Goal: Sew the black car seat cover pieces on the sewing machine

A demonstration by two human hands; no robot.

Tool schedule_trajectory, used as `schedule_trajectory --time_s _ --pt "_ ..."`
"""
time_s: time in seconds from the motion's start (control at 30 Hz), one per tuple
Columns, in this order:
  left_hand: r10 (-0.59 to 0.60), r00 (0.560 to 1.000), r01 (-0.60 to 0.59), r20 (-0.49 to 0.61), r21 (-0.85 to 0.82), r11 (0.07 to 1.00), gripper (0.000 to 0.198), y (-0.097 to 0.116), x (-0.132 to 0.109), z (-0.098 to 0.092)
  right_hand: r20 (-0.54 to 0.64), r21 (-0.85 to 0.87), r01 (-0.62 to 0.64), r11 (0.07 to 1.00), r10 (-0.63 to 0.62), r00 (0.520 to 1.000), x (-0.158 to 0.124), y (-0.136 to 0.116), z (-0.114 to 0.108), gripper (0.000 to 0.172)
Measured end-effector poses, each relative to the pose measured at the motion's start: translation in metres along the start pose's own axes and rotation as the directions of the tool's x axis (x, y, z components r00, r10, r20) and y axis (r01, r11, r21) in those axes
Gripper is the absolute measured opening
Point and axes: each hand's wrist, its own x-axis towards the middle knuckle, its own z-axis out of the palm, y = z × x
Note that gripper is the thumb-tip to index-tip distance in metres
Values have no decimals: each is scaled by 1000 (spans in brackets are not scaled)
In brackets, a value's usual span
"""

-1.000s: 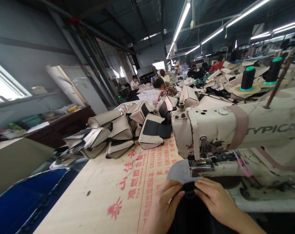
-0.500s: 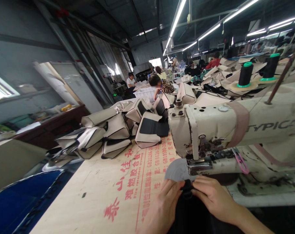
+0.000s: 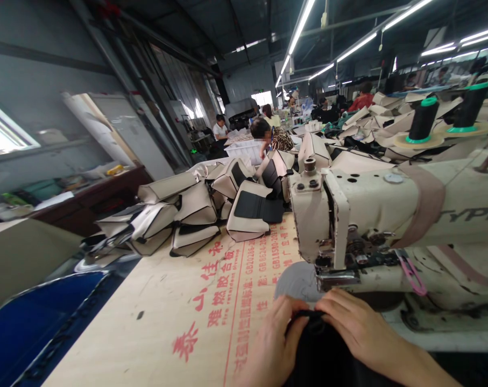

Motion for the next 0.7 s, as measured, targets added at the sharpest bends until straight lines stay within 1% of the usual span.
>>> schedule_trajectory --time_s 0.07,0.1,0.13,0.2,0.27,0.33,0.37,0.4,0.43,0.5,0.53,0.57,0.63,0.7 --pt "-84 991 77 -104 -62 995 12 -3 0 3 -14 -57 28 998 -29 999 -2 4 2 22" --pt "-114 985 104 -131 -82 991 11 -5 0 4 -25 -69 38 997 -40 999 -3 5 3 22" --pt "-124 983 112 -134 -94 989 9 -5 0 4 -38 -65 41 997 -43 998 -3 6 4 23" --pt "-79 992 70 -98 -93 993 9 -5 1 2 -51 -23 29 999 -31 998 -3 7 5 23" --pt "15 999 -17 -34 -68 998 13 -1 3 -4 -39 29 23 999 -22 999 -4 8 4 23" --pt "93 993 -93 69 -3 996 15 4 5 -9 -5 61 39 997 -38 999 -5 8 1 22" --pt "113 987 -117 114 30 993 15 6 5 -11 7 73 48 996 -49 999 -6 9 -1 22" --pt "117 984 -124 131 52 991 16 7 6 -11 7 86 48 995 -49 999 -6 9 -3 21" --pt "105 988 -112 111 63 992 15 8 6 -10 0 101 39 994 -40 999 -6 10 -4 21" --pt "58 998 -58 0 77 995 14 6 6 -7 -20 136 9 991 -7 1000 -4 11 -5 20" --pt "46 998 -42 -43 94 995 17 5 6 -5 -31 156 1 988 4 1000 -4 12 -6 19" --pt "50 997 -43 -58 120 992 21 4 5 -3 -34 174 -4 985 10 999 -3 12 -5 18" --pt "85 996 -81 -15 179 981 25 3 4 1 -29 200 -12 980 18 999 -1 11 -5 16" --pt "105 994 -109 30 213 971 23 4 4 2 -17 214 -20 977 25 1000 1 9 -7 15"
